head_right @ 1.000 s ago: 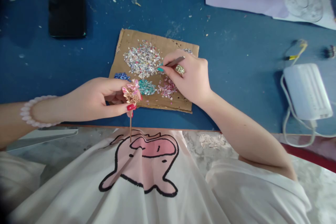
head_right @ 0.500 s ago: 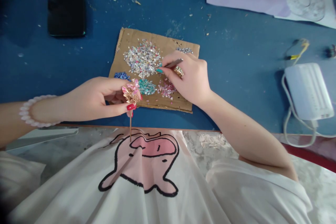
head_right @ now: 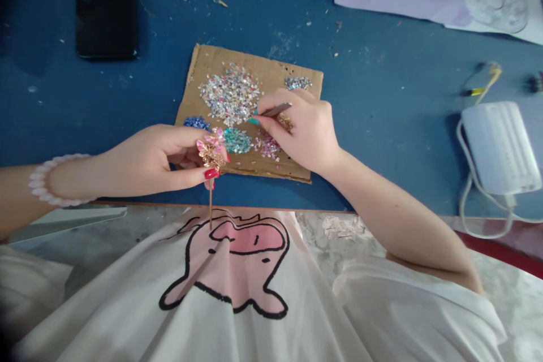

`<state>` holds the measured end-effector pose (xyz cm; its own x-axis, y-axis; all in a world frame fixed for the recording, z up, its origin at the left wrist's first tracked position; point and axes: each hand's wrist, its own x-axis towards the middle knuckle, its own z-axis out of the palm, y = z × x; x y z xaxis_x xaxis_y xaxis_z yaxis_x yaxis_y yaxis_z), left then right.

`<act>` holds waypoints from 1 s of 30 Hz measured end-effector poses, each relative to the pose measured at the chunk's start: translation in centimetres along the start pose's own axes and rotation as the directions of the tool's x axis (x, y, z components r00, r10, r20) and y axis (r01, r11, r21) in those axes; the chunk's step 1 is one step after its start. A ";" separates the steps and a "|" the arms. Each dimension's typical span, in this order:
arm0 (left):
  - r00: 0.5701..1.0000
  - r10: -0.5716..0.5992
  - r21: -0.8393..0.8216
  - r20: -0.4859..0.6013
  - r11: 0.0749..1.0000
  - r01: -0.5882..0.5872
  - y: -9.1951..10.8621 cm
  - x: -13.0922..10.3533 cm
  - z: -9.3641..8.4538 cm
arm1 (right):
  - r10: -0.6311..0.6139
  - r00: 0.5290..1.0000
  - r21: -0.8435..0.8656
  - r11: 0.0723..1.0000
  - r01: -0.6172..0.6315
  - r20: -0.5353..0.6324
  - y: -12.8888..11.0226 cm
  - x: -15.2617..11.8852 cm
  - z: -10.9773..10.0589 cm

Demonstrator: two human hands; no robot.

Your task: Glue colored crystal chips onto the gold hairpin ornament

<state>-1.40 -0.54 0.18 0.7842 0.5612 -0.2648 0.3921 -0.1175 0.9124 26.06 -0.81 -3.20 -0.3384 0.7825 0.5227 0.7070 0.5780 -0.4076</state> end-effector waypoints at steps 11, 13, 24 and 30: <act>1.000 0.018 -0.023 -0.001 1.000 -0.018 0.1 -0.1 -0.1 | 0.043 0.998 -0.009 0.999 -0.043 -0.036 0.7 0.2 0.3; 1.000 0.014 -0.019 -0.001 1.000 -0.014 0.2 0.0 -0.1 | 0.034 0.999 -0.002 0.999 -0.034 -0.039 0.7 0.2 0.3; 1.000 -0.004 -0.015 -0.003 1.000 0.004 0.1 0.0 -0.1 | 0.034 0.999 0.002 0.999 -0.033 -0.034 0.8 0.1 0.3; 1.000 -0.006 -0.002 -0.005 1.000 0.006 0.3 -0.1 -0.1 | 0.049 0.999 0.005 0.999 -0.049 -0.022 0.8 0.1 0.4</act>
<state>-1.38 -0.56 0.46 0.7792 0.5663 -0.2684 0.3956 -0.1123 0.9115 26.32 -0.20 -3.75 -0.2894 0.8047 0.5184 0.7195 0.5400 -0.4366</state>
